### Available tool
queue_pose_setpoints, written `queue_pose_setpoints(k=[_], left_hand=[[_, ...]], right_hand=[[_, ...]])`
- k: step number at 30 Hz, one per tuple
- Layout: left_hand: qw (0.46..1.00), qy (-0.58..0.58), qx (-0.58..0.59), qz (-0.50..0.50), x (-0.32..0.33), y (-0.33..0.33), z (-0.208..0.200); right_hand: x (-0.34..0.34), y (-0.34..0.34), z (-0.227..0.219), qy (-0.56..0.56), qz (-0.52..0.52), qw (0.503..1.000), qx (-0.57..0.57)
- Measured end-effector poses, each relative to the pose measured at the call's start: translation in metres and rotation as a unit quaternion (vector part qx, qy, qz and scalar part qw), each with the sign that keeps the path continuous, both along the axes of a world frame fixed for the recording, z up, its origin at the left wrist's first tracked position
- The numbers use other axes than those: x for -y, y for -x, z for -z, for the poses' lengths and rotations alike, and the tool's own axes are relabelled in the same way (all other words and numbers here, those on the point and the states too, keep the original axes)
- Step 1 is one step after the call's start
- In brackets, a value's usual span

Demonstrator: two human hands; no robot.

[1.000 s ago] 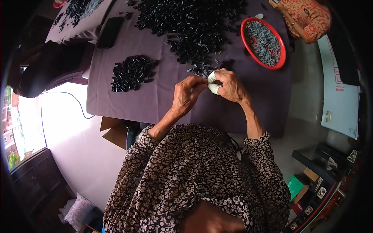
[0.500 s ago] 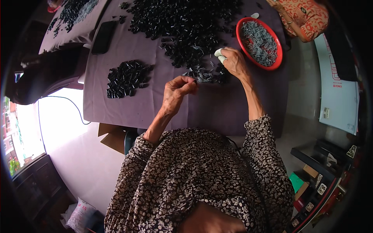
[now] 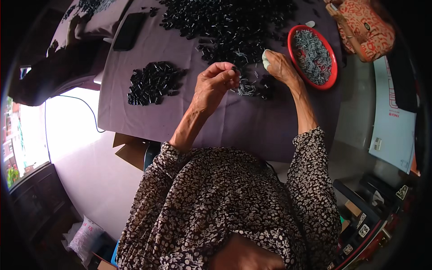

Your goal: The person assembles hardware components by repeatedly picking up plastic parts and screws from the table and fitting them together by hand.

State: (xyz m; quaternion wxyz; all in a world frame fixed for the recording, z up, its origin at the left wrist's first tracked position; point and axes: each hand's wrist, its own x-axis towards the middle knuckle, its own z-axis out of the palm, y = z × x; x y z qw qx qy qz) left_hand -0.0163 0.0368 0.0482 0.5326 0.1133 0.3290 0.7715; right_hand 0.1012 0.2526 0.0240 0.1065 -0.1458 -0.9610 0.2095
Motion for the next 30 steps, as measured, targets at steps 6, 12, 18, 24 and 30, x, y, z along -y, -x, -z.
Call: queue_pose_setpoints(k=[6, 12, 18, 24, 30], left_hand=[[0.999, 0.001, -0.042, -0.014, -0.006, -0.002, -0.009], [0.995, 0.003, -0.092, -0.032, -0.008, -0.007, -0.022], [0.988, 0.017, -0.144, -0.045, -0.007, -0.009, -0.026], [0.980, 0.045, -0.189, -0.049, -0.005, -0.012, -0.034], [0.979, 0.052, -0.192, -0.053, -0.006, -0.014, -0.028]], right_hand=[[0.041, -0.007, -0.047, 0.458, 0.034, 0.872, -0.169], [0.083, 0.012, -0.052, 0.577, 0.001, 0.758, -0.304], [0.089, 0.009, -0.052, 0.594, 0.006, 0.749, -0.293], [0.096, 0.009, -0.053, 0.579, 0.038, 0.759, -0.297], [0.102, 0.006, -0.050, 0.547, 0.063, 0.775, -0.310]])
